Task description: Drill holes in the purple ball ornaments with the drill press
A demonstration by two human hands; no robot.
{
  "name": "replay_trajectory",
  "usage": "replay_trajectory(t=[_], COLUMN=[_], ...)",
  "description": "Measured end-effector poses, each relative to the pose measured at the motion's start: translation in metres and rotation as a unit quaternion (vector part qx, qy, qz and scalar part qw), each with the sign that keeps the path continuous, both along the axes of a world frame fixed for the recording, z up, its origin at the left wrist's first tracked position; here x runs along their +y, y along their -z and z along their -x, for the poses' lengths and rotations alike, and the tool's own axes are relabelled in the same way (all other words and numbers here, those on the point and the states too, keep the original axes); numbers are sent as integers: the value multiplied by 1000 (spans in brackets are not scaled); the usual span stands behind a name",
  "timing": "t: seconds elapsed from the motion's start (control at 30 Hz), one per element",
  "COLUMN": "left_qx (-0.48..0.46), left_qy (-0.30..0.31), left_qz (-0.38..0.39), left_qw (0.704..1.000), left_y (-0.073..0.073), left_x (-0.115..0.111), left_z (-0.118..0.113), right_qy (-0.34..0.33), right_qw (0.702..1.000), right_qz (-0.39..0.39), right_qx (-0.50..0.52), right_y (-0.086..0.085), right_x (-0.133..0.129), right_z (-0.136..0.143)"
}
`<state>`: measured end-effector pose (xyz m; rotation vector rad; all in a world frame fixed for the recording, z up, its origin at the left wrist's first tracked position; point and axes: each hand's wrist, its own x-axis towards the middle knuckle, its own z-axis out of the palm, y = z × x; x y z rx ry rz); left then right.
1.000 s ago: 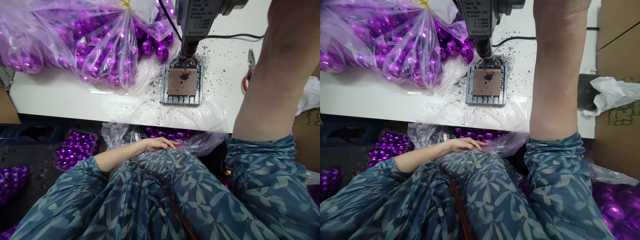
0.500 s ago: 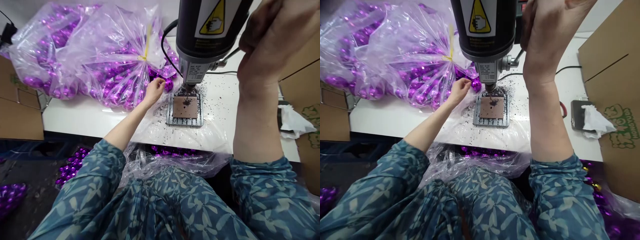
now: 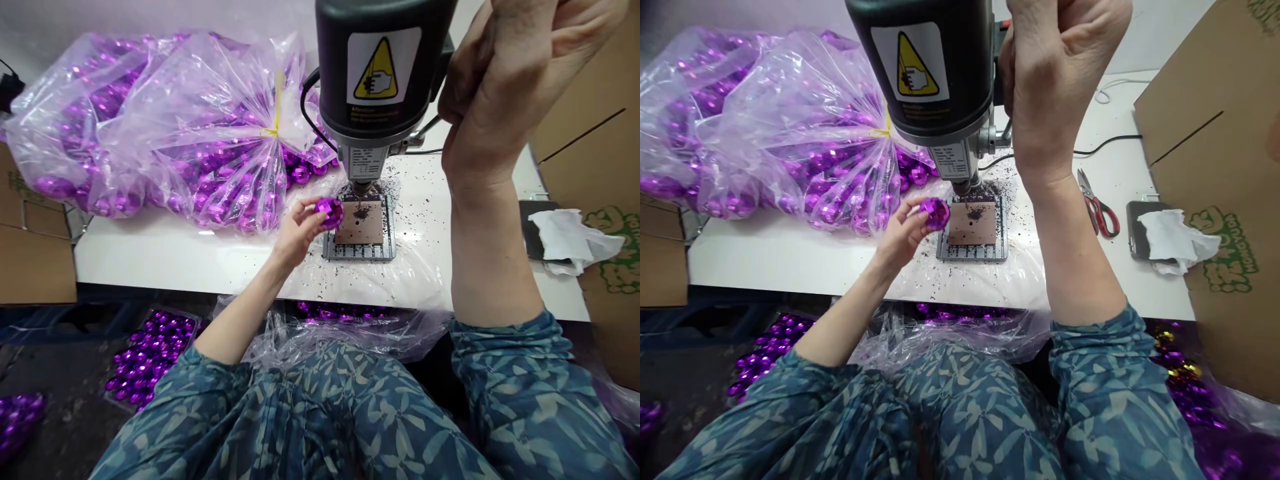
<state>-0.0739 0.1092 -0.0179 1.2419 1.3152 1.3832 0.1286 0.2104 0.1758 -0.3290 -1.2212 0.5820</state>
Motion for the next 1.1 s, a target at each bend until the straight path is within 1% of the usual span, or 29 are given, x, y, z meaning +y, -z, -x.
replay_trajectory(t=[0.07, 0.13, 0.23, 0.33, 0.47, 0.57, 0.63, 0.73, 0.8, 0.87, 0.97, 1.1], left_qx=[-24, -22, 17, 53, 70, 83, 106, 139, 145, 129, 75, 30], left_qy=[37, 37, 15, -1, -24, -30, -31, -20, -4, 17, 39, 23], left_qz=[4, -7, -29, -45, -51, -54, -56, -68, -78, -85, -101, -122], left_qw=[999, 999, 999, 998, 996, 995, 992, 988, 986, 988, 991, 992], left_y=[11, 22, 33, 39, 45, 48, 48, 47, 46, 47, 49, 53], left_x=[-17, -17, 1, 19, 28, 30, 31, 33, 35, 36, 37, 35], left_z=[-11, -20, -27, -30, -33, -36, -37, -38, -39, -42, -47, -53], right_qy=[8, 15, -6, -38, -49, -40, -36, -13, 1, 4, -6, -25], right_qw=[1000, 1000, 999, 997, 997, 997, 997, 998, 998, 997, 997, 997], right_qz=[4, 20, 37, 34, 35, 17, 18, 48, 69, 77, 76, 75], right_qx=[0, -7, 8, 51, 58, 67, 58, 31, 14, 9, 18, 19], right_y=[0, -1, -2, -2, -1, -1, 0, -2, -3, -4, -5, -4], right_x=[0, -1, -4, -5, -3, 1, 1, 0, -2, -3, -4, -6], right_z=[2, 2, 2, 3, 4, 5, 5, 5, 4, 4, 3, 1])
